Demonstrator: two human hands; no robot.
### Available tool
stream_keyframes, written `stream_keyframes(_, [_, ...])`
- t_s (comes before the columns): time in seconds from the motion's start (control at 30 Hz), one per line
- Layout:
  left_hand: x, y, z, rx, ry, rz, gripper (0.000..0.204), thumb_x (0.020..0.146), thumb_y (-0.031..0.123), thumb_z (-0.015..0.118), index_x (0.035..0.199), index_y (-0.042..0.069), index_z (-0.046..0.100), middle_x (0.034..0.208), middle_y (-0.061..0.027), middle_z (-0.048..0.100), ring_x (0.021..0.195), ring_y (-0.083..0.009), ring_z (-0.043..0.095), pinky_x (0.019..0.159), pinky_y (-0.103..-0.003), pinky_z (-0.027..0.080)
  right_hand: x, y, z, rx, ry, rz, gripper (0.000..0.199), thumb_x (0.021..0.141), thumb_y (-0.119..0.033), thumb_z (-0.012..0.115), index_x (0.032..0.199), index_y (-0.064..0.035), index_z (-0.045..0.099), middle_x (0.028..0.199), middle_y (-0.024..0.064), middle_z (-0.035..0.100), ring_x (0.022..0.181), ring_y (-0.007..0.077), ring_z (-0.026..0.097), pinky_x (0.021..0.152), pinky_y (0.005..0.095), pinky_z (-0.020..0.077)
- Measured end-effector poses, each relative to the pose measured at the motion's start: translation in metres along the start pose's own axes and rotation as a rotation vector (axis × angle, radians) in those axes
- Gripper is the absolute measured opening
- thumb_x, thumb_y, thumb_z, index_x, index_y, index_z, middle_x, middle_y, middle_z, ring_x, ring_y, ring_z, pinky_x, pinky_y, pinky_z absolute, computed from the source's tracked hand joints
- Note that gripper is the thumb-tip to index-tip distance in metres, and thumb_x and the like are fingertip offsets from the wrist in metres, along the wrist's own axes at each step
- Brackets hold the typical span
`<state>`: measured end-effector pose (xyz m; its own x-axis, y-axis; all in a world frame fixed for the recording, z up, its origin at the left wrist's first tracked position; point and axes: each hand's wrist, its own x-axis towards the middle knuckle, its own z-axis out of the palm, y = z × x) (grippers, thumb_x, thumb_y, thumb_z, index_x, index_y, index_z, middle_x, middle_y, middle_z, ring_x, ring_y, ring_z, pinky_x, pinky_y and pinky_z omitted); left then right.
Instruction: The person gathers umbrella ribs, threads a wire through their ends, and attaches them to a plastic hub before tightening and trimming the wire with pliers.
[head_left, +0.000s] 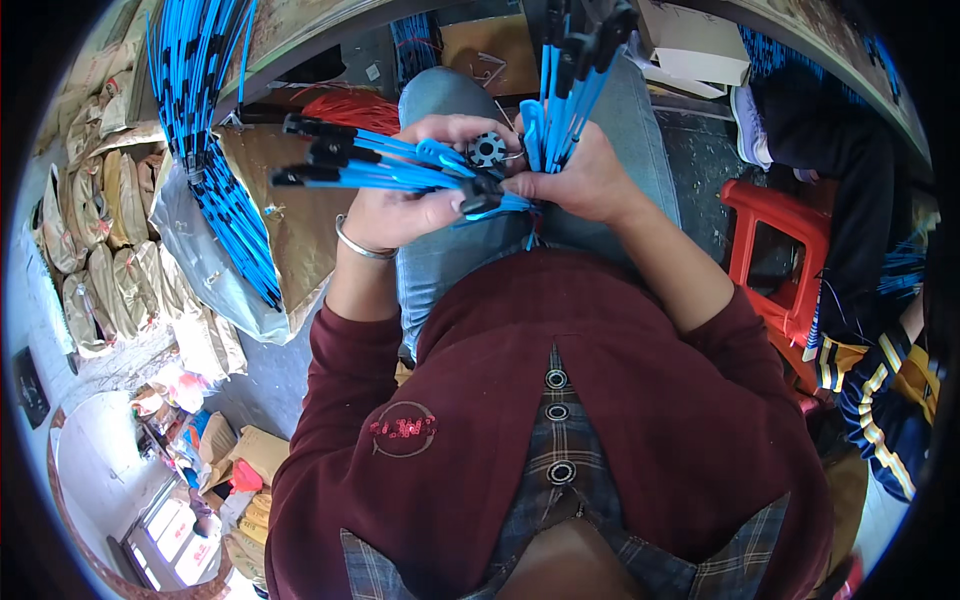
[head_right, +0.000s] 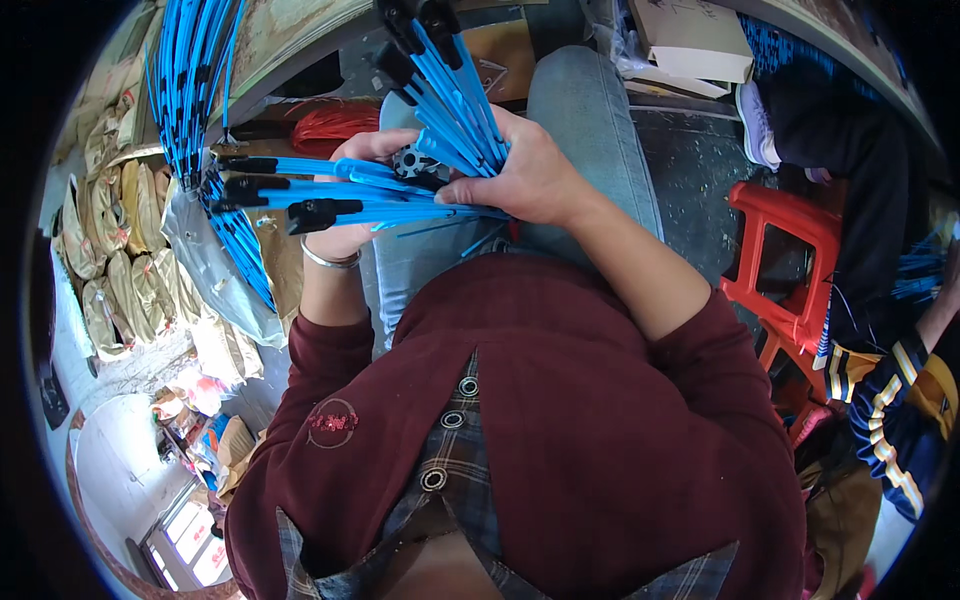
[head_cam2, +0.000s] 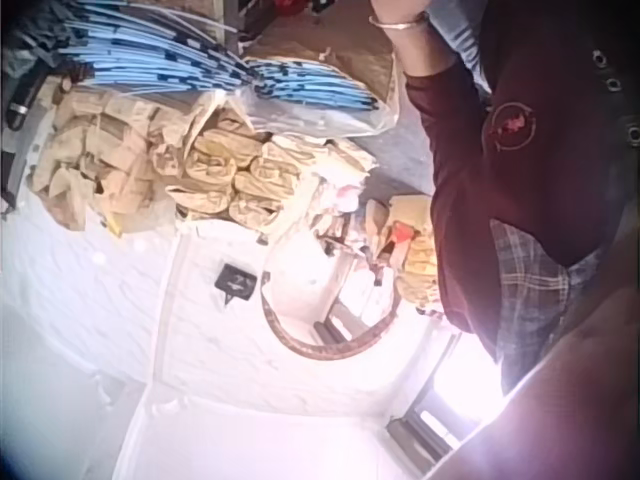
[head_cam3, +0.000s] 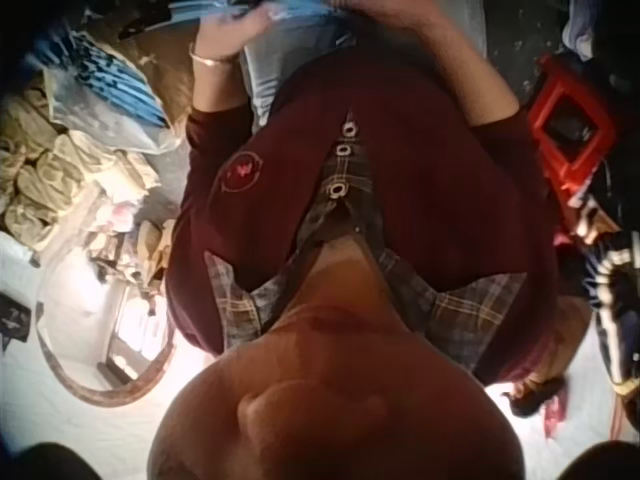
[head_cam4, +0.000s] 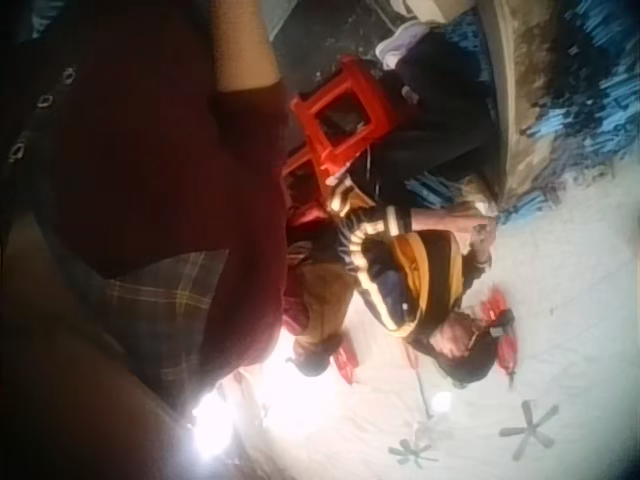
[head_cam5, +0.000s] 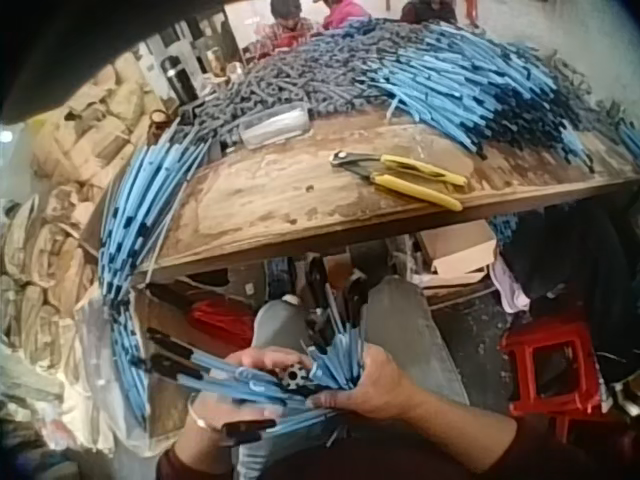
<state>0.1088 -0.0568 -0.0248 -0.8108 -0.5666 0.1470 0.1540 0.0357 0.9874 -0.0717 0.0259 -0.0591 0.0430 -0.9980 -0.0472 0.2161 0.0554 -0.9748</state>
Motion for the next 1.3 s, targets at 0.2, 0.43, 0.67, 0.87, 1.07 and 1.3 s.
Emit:
stream_keyframes(0.2, [0.008, -0.001, 0.018, 0.343, 0.151, 0.058, 0.044, 0.066, 0.012, 0.072, 0.103, -0.001, 0.052, 0.098, -0.0109, 0.059, 0.086, -0.0166, 0.057, 0.077, -0.032, 0.046, -0.002, 0.012, -0.004, -0.183, 0.055, -0.026, 0.041, 0.064, -0.018, 0.079, 0.098, -0.0051, 0.059, 0.087, 0.0029, 0.061, 0.080, 0.0120, 0.057, 0.073, 0.0281, 0.0457])
stream_keyframes(0.43, [0.017, 0.002, 0.023, 0.474, 0.173, 0.194, 0.025, 0.067, 0.008, 0.070, 0.090, 0.003, 0.061, 0.083, -0.0060, 0.060, 0.079, -0.0171, 0.058, 0.069, -0.029, 0.046, 0.000, 0.009, -0.041, 0.094, -0.217, -0.032, 0.033, 0.071, -0.023, 0.072, 0.094, -0.0027, 0.060, 0.086, 0.0033, 0.061, 0.078, 0.0115, 0.056, 0.073, 0.0271, 0.0448])
stream_keyframes(0.67, [0.021, 0.011, 0.020, 0.509, -0.063, 0.077, 0.025, 0.063, 0.012, 0.074, 0.084, 0.001, 0.064, 0.077, -0.0086, 0.061, 0.074, -0.0192, 0.058, 0.067, -0.029, 0.046, 0.034, -0.057, -0.048, -0.280, -0.575, 0.357, 0.035, 0.075, -0.032, 0.065, 0.085, 0.0016, 0.063, 0.079, 0.0054, 0.062, 0.072, 0.0112, 0.057, 0.069, 0.0253, 0.0454])
stream_keyframes(0.87, [0.019, 0.009, 0.017, 0.483, -0.016, 0.064, 0.028, 0.063, 0.013, 0.075, 0.086, 0.002, 0.064, 0.076, -0.0084, 0.061, 0.071, -0.0189, 0.058, 0.063, -0.028, 0.046, 0.037, -0.062, -0.049, -0.248, -0.784, 0.280, 0.026, 0.070, -0.017, 0.073, 0.084, 0.0030, 0.063, 0.075, 0.0041, 0.062, 0.070, 0.0103, 0.058, 0.065, 0.0230, 0.0457])
stream_keyframes(1.07, [0.014, 0.006, 0.022, 0.531, 0.029, 0.139, 0.029, 0.062, 0.009, 0.075, 0.087, 0.001, 0.064, 0.075, -0.0088, 0.061, 0.066, -0.0184, 0.059, 0.060, -0.028, 0.046, 0.014, -0.046, -0.046, -0.184, -0.524, 0.203, 0.024, 0.064, -0.002, 0.076, 0.083, 0.0014, 0.062, 0.074, 0.0014, 0.062, 0.070, 0.0078, 0.058, 0.063, 0.0214, 0.0455])
stream_keyframes(1.3, [0.018, 0.009, 0.036, 0.588, 0.077, 0.094, 0.026, 0.064, 0.011, 0.073, 0.087, 0.003, 0.064, 0.074, -0.0073, 0.061, 0.066, -0.0201, 0.059, 0.060, -0.028, 0.047, 0.005, -0.036, -0.045, -0.065, -0.262, 0.227, 0.024, 0.061, -0.007, 0.078, 0.078, -0.0025, 0.060, 0.067, 0.0005, 0.060, 0.062, 0.0062, 0.054, 0.058, 0.0202, 0.0425])
